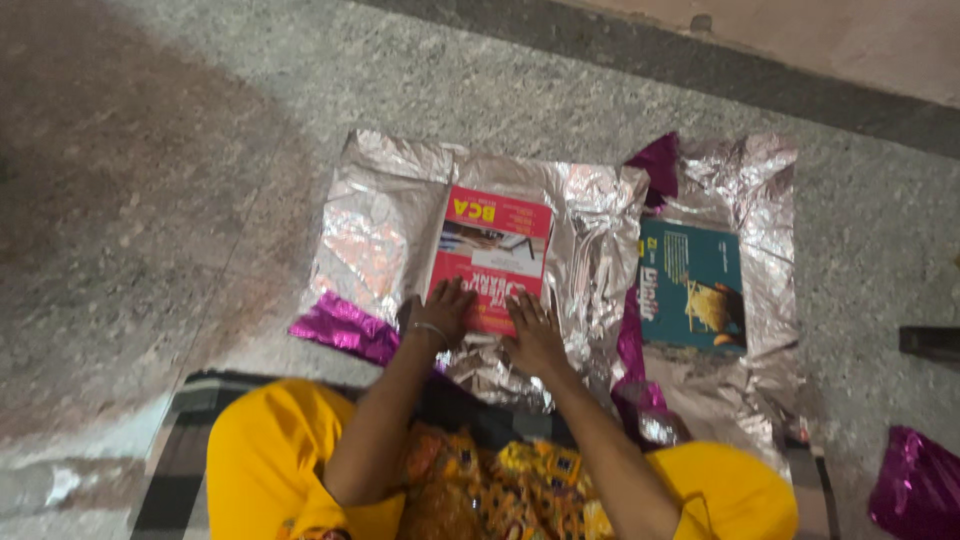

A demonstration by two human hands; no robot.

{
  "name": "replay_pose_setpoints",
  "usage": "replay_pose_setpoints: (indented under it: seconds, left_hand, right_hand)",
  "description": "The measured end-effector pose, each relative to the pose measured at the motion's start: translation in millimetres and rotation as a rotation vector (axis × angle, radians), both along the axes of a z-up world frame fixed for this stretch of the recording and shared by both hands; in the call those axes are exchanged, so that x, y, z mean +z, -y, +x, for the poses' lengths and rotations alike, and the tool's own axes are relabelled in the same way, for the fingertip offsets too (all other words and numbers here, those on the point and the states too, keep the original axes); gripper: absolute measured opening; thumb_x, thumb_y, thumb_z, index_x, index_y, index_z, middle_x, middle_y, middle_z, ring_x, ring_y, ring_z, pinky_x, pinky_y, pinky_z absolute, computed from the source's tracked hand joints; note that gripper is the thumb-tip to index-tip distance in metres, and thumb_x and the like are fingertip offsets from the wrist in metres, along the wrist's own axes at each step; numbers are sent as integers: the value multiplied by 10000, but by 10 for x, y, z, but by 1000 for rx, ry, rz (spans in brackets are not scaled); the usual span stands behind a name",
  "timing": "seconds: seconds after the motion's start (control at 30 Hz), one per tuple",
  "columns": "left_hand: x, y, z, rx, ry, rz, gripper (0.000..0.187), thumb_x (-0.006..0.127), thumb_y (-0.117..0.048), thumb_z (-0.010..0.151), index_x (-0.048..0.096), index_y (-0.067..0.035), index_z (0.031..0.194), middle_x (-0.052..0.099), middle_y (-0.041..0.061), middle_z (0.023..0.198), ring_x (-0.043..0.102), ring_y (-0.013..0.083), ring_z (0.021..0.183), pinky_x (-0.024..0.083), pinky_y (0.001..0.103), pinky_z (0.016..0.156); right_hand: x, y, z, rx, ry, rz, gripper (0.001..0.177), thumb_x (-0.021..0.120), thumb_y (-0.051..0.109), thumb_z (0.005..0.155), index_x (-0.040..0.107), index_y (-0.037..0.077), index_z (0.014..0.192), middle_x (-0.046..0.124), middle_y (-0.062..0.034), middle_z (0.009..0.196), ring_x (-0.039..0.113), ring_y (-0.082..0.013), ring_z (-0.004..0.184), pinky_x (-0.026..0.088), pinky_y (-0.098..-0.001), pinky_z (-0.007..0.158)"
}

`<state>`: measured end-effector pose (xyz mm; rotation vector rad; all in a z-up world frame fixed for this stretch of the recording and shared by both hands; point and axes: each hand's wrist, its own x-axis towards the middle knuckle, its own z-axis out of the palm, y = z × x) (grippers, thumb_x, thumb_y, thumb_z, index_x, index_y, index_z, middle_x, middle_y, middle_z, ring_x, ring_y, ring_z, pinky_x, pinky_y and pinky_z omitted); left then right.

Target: The person wraps a book in shiny pink wrapping paper. They fold the paper over the book, smooth the edges, and secure the folds with clear tape. The person works on the floor, sitting cross-legged on a mat.

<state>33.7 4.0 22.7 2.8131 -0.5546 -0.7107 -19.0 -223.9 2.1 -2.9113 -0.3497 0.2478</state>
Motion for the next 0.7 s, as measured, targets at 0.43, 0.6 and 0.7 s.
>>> replay_pose_setpoints:
  seconds: [0.43,0.6,0.7]
  left_hand:
    - [727,-446,-495,-94,-323,196,784,800,-700,702,639,-268,1336,501,48,1533,416,314,1462,282,704,1160]
    - [624,-561,-514,-102,-227,155,641,906,-449,685,691,-245,1253,648,34,1366,565,269,1341,267,695,1164]
    - [538,-621,-466,-84,-23,136,340,749,-314,853,751,-169,1160,720,91,1280,677,284,1217,303,693,1138]
  right_hand:
    - [241,187,-403,13,-521,17,740,466,623,962,326,257,1589,79,-50,1714,160,-288,1552,256,-529,1202]
    - [680,256,-611,-1,-700,195,804,616,672,838,608,145,1445,541,-170,1519,548,-321,1387,439,-412,1157]
    - [918,322,-689,-108,-810,171,807,722,672,760,666,154,1376,670,-183,1370,642,-334,1263,464,-414,1097]
